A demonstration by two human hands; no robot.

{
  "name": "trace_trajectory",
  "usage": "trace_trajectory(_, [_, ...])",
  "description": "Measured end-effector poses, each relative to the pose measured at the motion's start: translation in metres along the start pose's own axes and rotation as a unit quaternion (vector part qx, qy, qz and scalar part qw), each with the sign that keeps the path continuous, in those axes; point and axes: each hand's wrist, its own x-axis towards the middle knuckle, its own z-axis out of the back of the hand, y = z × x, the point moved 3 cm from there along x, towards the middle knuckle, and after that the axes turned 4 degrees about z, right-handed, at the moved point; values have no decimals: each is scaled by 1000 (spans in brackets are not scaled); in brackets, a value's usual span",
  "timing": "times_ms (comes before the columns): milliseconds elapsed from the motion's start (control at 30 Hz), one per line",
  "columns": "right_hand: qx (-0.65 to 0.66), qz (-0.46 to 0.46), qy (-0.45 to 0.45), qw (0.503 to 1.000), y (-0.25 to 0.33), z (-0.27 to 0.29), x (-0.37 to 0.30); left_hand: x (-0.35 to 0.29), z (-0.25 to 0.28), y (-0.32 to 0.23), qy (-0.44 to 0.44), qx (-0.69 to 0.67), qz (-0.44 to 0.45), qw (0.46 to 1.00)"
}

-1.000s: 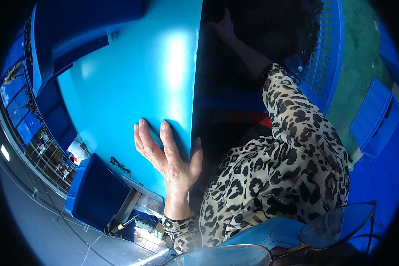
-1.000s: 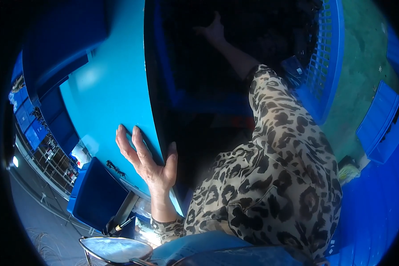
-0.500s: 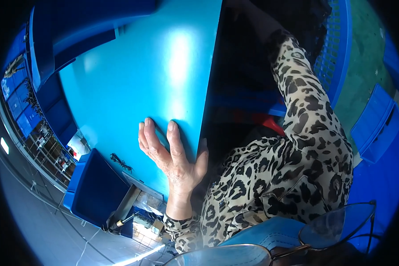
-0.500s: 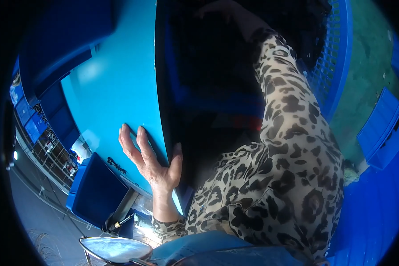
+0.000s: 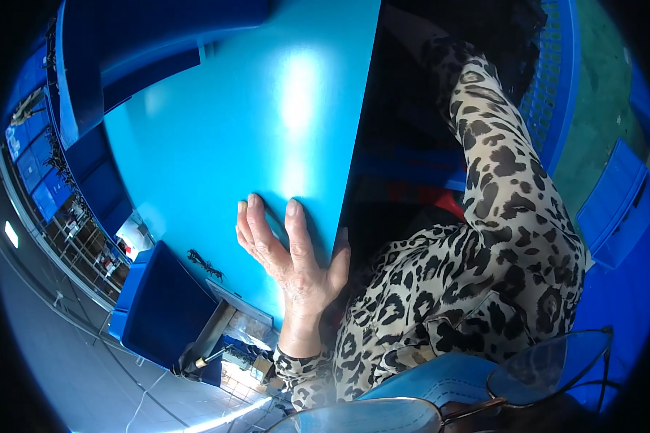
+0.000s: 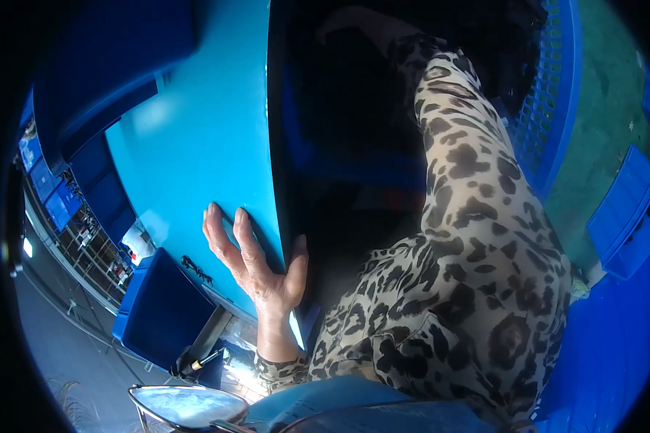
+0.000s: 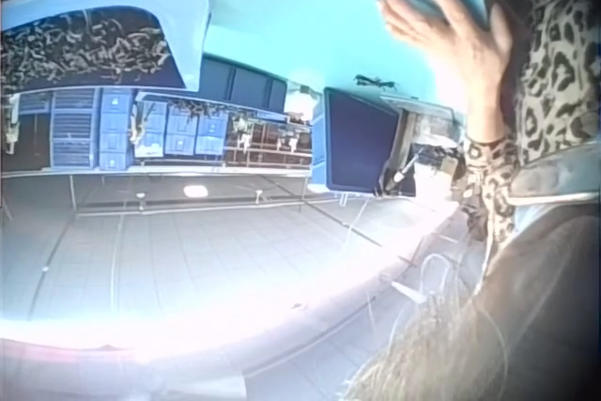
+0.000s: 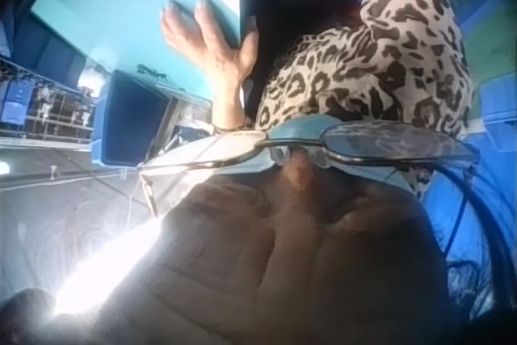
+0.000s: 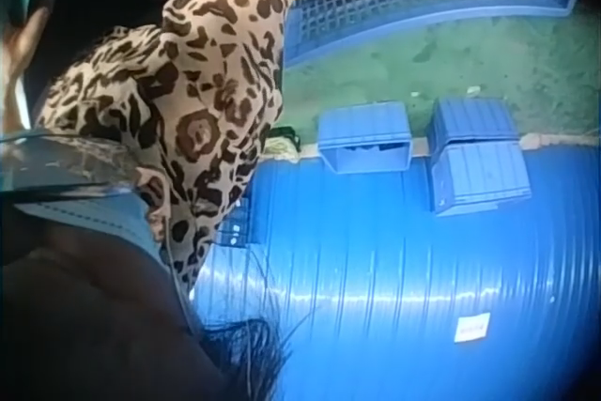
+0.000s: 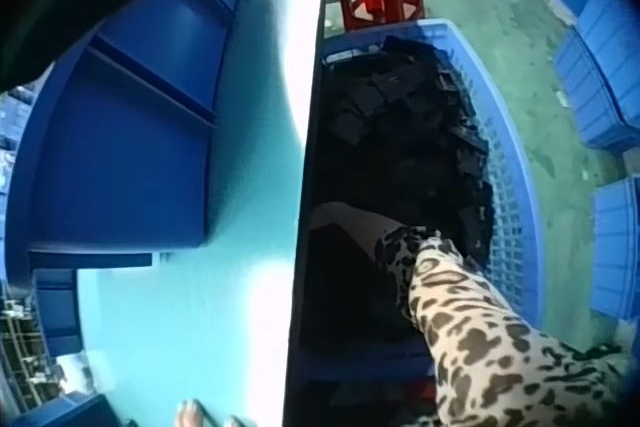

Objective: The person assembles a toy truck by attaching plastic parts and toy wheels to a toy truck chassis with screws, using an electric screwdriver.

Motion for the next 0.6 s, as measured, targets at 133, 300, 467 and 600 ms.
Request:
trace_trajectory(133, [-16, 23, 7, 1000, -12, -3, 1, 0, -1, -2, 3, 5, 3, 1000])
trace_trajectory(300, [-36, 50, 18, 998, -29, -8, 12, 1, 1, -4, 4, 6, 2, 1000])
trace_trajectory(467, [-53, 81, 30, 995, -36, -15, 25, 1, 1, -4, 8, 21, 1, 1000])
trace_trajectory(600, [-66, 102, 39, 992, -46, -23, 31, 1, 1, -4, 3, 15, -3, 1000])
